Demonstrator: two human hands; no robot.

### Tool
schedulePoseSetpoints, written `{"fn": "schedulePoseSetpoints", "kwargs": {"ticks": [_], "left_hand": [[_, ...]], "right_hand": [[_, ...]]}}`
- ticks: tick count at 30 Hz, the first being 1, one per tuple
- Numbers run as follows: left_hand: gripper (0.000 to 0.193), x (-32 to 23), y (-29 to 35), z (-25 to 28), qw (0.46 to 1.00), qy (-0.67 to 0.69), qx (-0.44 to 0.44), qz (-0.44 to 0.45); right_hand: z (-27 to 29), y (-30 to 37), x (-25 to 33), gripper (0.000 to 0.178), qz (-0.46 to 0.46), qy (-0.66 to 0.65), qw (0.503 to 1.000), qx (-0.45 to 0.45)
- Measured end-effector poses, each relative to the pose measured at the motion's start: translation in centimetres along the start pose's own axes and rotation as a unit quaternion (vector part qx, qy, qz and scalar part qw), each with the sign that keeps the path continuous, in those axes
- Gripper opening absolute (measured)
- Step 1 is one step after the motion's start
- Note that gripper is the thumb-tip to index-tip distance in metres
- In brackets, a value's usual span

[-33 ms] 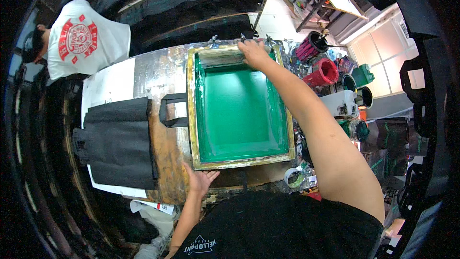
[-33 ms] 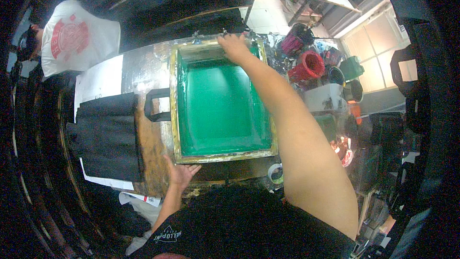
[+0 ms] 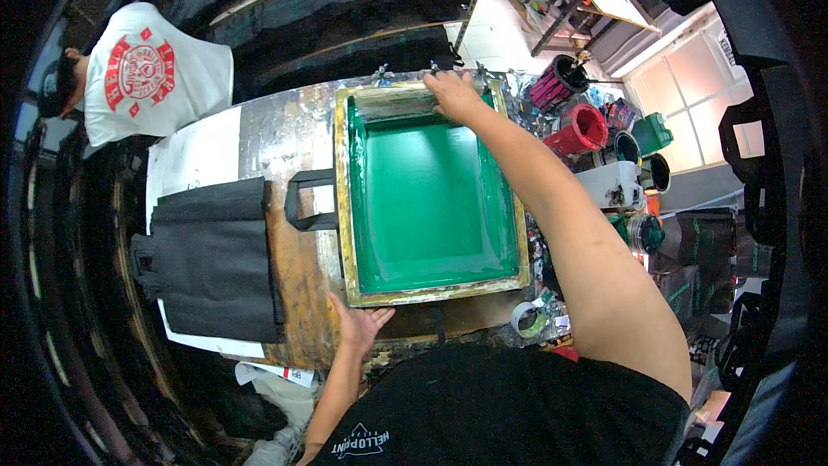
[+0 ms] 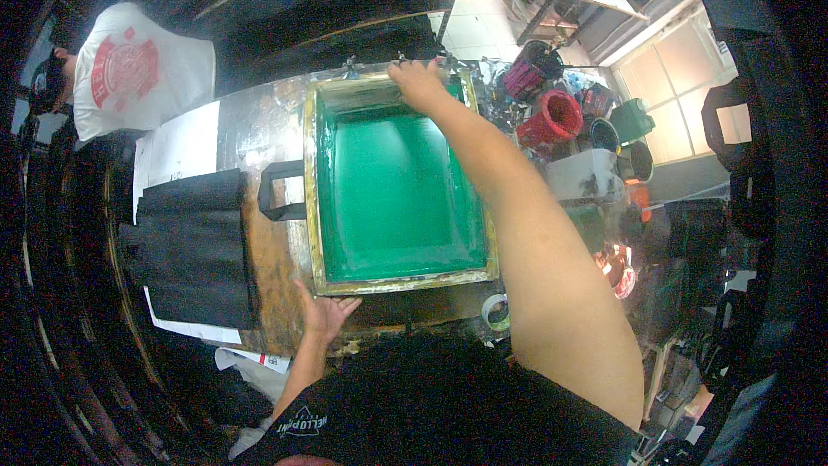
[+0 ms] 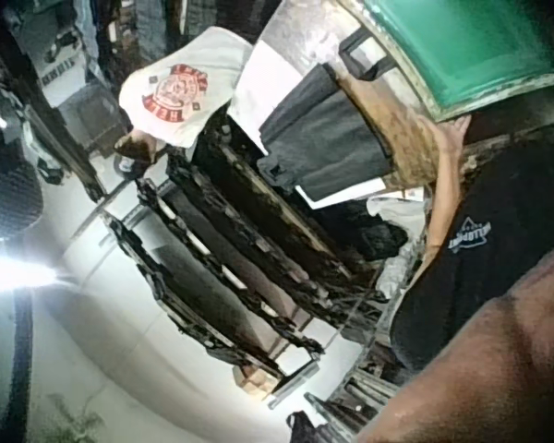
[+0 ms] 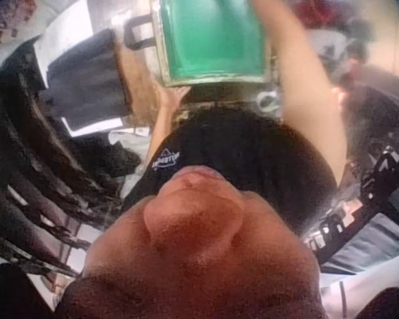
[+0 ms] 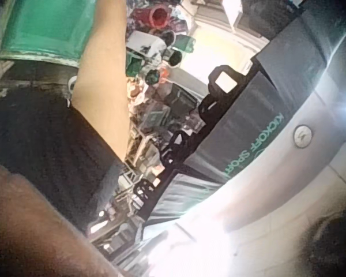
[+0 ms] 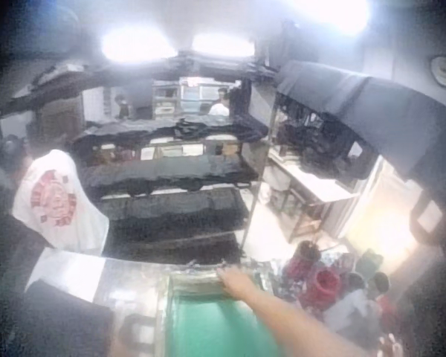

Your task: The person performs screen printing on black tote bags by placing each bag on the printing table, lowering a screen frame, and using a squeegee to apply green ink before handing the finished bags to an assistant.

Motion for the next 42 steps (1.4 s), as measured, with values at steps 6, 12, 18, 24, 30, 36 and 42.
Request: {"fn": "schedulePoseSetpoints", "kwargs": {"ticks": [6, 12, 18, 24, 30, 36, 42], "left_hand": [[0.104, -0.3, 0.6, 4.2, 0.914, -0.277, 0.011, 0.297], [0.051, -13.7, -4.0, -12.1, 0.757, -0.613, 0.063, -0.216], [0.070, -20.4, -11.1, -31.5, 0.365, -0.679, 0.068, -0.633], [0.081, -22.0, -22.1, -34.3, 0.294, -0.819, 0.025, -0.491], [0.077, -21.1, -22.3, -34.2, 0.333, -0.819, 0.039, -0.466], [0.070, -19.3, -20.3, -32.4, 0.291, -0.816, 0.039, -0.497], [0.066, -16.3, -16.7, -29.2, 0.304, -0.801, 0.046, -0.514]], "right_hand": [[1.3, -1.6, -0.4, 0.059, 0.005, -0.019, 1.000, 0.025], [3.2, 0.5, -0.3, 0.046, -0.068, 0.041, 0.992, -0.102], [0.9, 1.7, 1.8, 0.042, -0.103, 0.044, 0.988, -0.104], [-0.3, 1.1, -3.9, 0.049, -0.014, -0.024, 0.998, 0.054], [-1.7, 2.4, -4.1, 0.038, -0.048, -0.008, 0.998, 0.028], [-0.7, 4.8, -2.5, 0.029, -0.051, -0.029, 0.998, 0.010], [0.0, 9.6, -0.2, 0.027, -0.041, -0.044, 0.998, -0.015]]}}
Point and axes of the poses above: each hand's wrist, its own y-axis away from the middle knuckle, its own z-axis out of the back of the hand, x = y × z, the point moved 8 cm from there along -y, towards the middle knuckle, and after that the axes turned 13 degrees about y, right-handed, at the moved point
